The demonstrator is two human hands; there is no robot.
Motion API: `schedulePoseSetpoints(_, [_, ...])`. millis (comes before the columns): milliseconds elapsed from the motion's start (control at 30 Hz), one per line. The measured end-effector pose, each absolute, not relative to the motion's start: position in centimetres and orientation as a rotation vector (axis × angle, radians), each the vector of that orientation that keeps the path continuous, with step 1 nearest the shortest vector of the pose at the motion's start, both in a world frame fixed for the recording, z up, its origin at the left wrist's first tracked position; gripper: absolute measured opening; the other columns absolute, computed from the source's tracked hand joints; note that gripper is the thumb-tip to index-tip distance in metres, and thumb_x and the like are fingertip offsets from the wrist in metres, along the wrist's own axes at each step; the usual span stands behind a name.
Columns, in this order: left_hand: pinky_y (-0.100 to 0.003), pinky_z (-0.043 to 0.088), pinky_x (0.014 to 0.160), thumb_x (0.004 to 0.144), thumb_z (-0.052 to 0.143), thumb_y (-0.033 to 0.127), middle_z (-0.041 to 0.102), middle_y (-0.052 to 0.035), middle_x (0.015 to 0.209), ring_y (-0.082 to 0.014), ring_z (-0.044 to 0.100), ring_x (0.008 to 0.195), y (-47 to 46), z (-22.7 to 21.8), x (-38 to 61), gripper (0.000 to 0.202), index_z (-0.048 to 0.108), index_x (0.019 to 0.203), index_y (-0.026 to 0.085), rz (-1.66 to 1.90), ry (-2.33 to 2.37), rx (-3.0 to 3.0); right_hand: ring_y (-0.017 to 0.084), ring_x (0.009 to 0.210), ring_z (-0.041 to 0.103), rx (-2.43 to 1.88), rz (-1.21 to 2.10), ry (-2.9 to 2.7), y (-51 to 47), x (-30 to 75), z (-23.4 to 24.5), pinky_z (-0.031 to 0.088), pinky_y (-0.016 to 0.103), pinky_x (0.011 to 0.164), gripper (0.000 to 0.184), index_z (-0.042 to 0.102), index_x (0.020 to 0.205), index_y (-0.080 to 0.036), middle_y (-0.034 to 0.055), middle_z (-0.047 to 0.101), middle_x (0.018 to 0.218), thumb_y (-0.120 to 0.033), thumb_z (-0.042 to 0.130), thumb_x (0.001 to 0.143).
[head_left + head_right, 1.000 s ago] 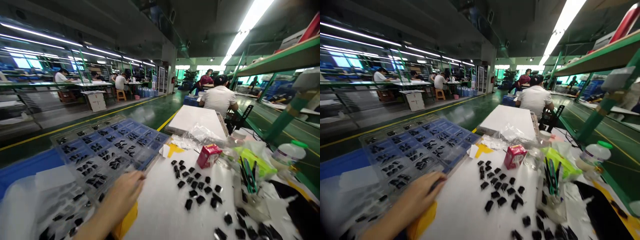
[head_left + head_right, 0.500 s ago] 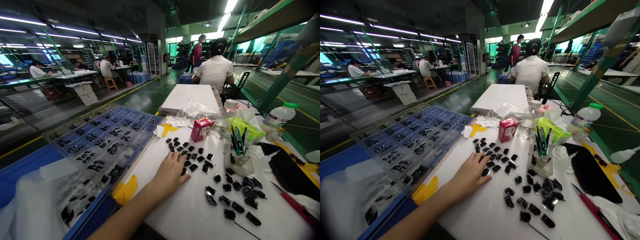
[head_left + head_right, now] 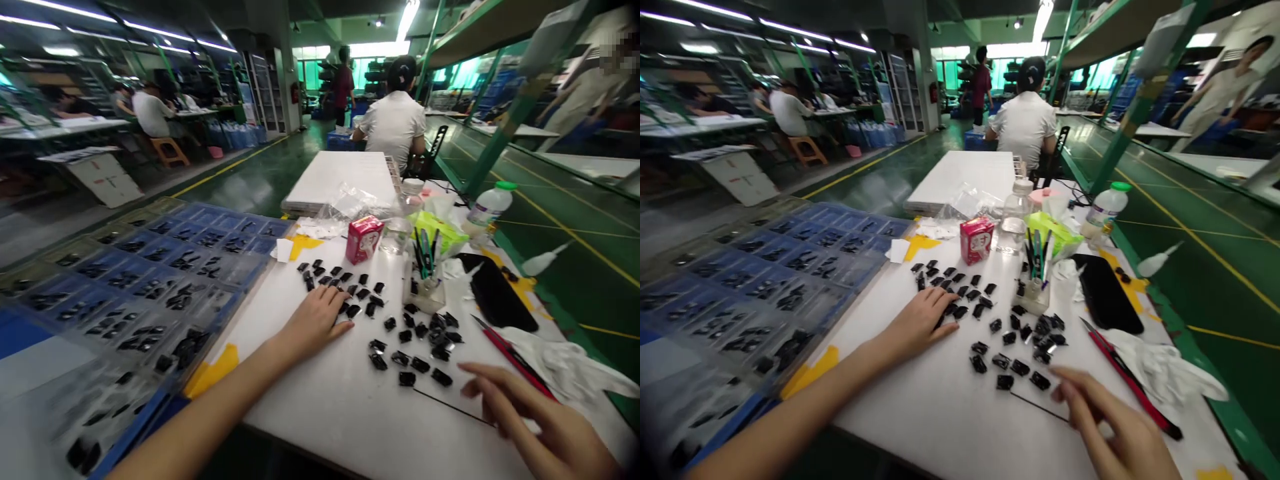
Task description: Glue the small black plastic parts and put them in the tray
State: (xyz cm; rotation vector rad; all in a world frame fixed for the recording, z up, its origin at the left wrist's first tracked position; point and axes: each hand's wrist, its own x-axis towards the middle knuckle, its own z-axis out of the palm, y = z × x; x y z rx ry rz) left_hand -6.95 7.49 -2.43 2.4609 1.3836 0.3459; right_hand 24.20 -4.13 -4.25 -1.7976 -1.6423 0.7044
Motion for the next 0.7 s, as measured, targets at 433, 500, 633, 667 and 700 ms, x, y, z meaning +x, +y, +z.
schedulePoseSetpoints(433, [-0.041,0.048,0.092,0.092,0.053,0.025,0.059,-0.0111,0.112,-0.0268,0.057,0.104,7.7,-2.3,-5.9,0.025,0.053,0.115,0.018,0.414,1.185,2.469,0.023,0.073,0.062,-1.980,0.137,-1.748,8.6,27.6,0.3,0.047,0.036,0.064,0.052,0.054,0.112,-0.022,0.0103,0.068,0.103,-0.062,0.045,0.080])
schedulePoseSetpoints(500, [-0.039,0.047,0.091,0.091,0.054,0.025,0.058,-0.0106,0.109,-0.0261,0.057,0.102,7.5,-2.1,-5.8,0.020,0.055,0.110,0.018,0.383,1.157,2.466,0.026,0.080,0.064,-1.975,0.222,-1.765,9.8,28.0,-1.4,0.048,0.037,0.068,0.052,0.052,0.107,-0.020,0.0148,0.067,0.107,-0.062,0.046,0.078])
schedulePoseSetpoints(633, [-0.037,0.047,0.091,0.089,0.060,0.035,0.058,-0.0107,0.112,-0.0257,0.057,0.104,7.5,-1.9,-6.0,0.027,0.055,0.109,0.019,0.324,1.114,2.463,0.028,0.080,0.064,-1.989,0.343,-1.805,10.3,28.2,-3.7,0.046,0.039,0.070,0.038,0.051,0.083,-0.024,0.0149,0.068,0.089,-0.061,0.049,0.072])
schedulePoseSetpoints(667, [-0.036,0.047,0.090,0.089,0.060,0.039,0.058,-0.0108,0.112,-0.0256,0.057,0.104,7.5,-1.9,-6.0,0.029,0.054,0.109,0.018,0.315,1.109,2.463,0.028,0.076,0.063,-2.001,0.355,-1.802,10.2,28.2,-3.8,0.045,0.040,0.067,0.037,0.050,0.078,-0.025,0.0137,0.067,0.085,-0.061,0.049,0.071])
schedulePoseSetpoints(700, [-0.036,0.047,0.089,0.091,0.058,0.041,0.059,-0.0109,0.111,-0.0253,0.058,0.103,7.6,-2.0,-6.0,0.029,0.054,0.109,0.018,0.309,1.107,2.464,0.027,0.072,0.062,-2.008,0.368,-1.802,10.0,28.1,-3.8,0.044,0.039,0.066,0.036,0.048,0.075,-0.026,0.0125,0.067,0.084,-0.061,0.049,0.070])
